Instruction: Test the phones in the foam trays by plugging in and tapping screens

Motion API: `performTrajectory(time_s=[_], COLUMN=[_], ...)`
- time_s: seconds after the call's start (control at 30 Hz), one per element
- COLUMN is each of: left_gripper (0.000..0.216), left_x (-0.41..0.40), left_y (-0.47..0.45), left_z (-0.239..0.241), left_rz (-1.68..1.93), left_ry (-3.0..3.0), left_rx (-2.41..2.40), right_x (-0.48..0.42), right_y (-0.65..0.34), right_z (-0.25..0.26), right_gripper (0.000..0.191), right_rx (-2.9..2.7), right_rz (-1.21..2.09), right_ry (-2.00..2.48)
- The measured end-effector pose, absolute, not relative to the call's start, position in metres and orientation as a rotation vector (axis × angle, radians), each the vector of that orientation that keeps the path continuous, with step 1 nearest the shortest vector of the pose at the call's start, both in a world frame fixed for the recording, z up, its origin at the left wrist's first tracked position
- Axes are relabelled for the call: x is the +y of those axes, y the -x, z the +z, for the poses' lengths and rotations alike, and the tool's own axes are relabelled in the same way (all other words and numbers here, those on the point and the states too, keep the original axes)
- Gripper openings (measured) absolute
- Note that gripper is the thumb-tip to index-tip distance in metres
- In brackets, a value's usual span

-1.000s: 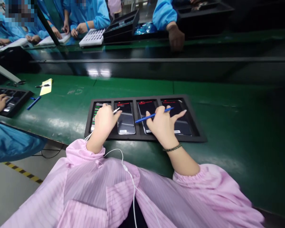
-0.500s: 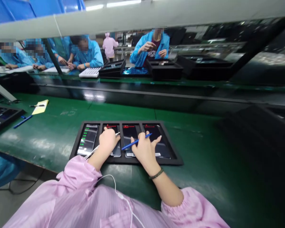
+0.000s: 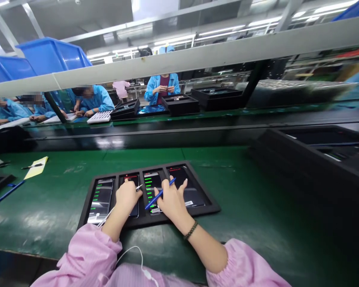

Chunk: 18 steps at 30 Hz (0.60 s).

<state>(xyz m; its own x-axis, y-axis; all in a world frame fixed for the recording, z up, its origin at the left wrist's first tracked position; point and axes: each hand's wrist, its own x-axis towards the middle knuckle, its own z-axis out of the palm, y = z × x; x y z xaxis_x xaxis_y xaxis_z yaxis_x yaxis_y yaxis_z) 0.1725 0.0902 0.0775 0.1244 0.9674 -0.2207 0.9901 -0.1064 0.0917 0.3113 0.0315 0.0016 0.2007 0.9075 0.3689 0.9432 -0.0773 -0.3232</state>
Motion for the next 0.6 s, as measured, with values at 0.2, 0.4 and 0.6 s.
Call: performTrajectory(time_s=[0.2, 0.4, 0.6], left_gripper=[0.027, 0.032, 0.033], left_x=[0.090, 0.093, 0.092], left_y=[-0.173, -0.171, -0.169], left_z=[0.075, 0.072, 0.071], left_rz=[-0.135, -0.107, -0.068], left_ry=[-2.187, -2.148, -2.136], left_rx=[1.920, 1.913, 1.919], right_x=[0.032, 0.033, 0.033], right_y=[-0.312, -0.314, -0.323], right_z=[-0.004, -0.011, -0.005], right_gripper=[0.010, 0.012, 0.012], right_rx=[-1.694, -1.689, -1.667], right_rz=[-0.109, -0.121, -0.118], right_ry=[1.950, 1.930, 1.893])
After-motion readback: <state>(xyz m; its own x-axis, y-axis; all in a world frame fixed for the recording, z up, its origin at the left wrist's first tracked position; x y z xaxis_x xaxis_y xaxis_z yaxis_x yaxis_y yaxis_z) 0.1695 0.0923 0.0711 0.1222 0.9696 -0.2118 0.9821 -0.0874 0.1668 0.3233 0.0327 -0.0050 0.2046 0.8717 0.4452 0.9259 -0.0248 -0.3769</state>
